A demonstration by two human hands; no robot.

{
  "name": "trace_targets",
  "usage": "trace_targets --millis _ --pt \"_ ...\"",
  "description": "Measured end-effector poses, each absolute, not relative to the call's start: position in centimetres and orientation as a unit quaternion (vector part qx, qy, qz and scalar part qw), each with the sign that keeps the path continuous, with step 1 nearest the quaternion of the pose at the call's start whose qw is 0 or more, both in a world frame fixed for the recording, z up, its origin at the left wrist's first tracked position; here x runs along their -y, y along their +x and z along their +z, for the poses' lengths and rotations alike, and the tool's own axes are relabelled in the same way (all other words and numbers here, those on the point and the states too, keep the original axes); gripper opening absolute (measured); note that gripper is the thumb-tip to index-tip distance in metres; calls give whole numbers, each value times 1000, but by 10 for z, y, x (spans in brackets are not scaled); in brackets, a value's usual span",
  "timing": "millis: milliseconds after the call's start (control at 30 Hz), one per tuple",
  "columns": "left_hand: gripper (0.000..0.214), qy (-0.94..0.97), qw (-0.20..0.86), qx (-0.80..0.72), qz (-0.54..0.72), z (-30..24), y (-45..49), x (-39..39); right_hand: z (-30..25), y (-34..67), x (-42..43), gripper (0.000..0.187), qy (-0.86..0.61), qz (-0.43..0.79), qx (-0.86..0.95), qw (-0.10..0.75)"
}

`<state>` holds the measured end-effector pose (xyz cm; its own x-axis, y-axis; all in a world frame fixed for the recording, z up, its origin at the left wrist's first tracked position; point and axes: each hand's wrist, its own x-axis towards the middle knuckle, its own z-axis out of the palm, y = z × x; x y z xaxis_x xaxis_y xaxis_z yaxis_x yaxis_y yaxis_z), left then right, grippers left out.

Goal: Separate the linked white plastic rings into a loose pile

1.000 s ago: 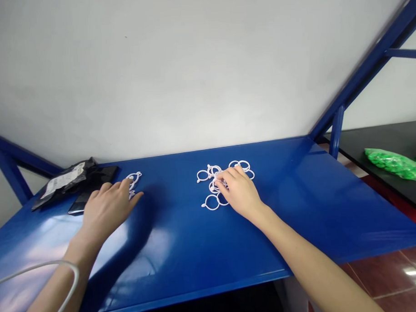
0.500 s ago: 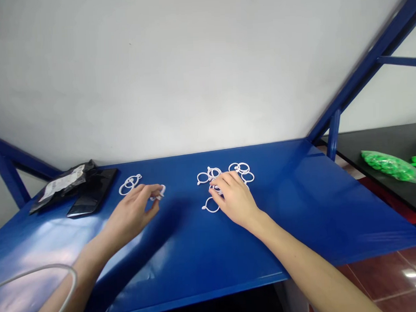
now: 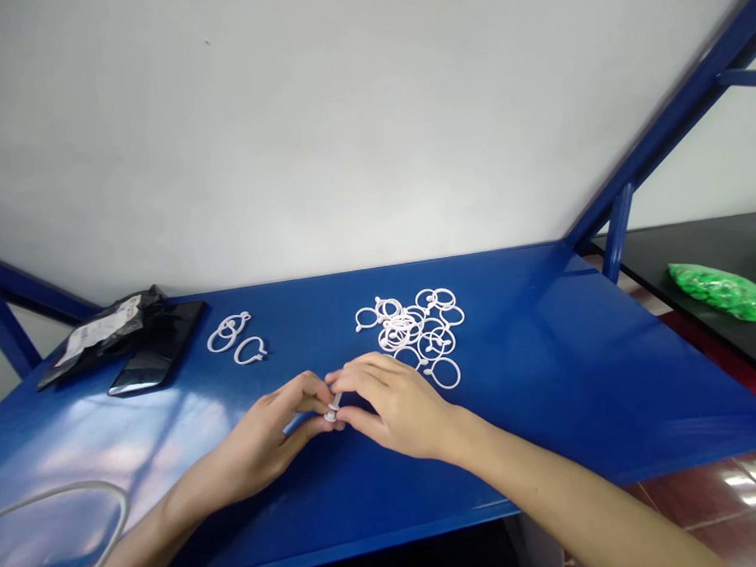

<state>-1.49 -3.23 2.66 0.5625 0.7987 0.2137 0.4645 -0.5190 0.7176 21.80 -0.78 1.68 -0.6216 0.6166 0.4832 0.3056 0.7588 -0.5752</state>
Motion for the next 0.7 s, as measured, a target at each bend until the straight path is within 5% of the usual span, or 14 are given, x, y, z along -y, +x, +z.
trace_targets --millis 333,700 --pt "8 752 391 -454 274 33 -12 28 17 216 8 10 -300 271 845 351" --pt "9 806 136 -420 393 11 -6 28 16 216 9 13 -336 289 840 312"
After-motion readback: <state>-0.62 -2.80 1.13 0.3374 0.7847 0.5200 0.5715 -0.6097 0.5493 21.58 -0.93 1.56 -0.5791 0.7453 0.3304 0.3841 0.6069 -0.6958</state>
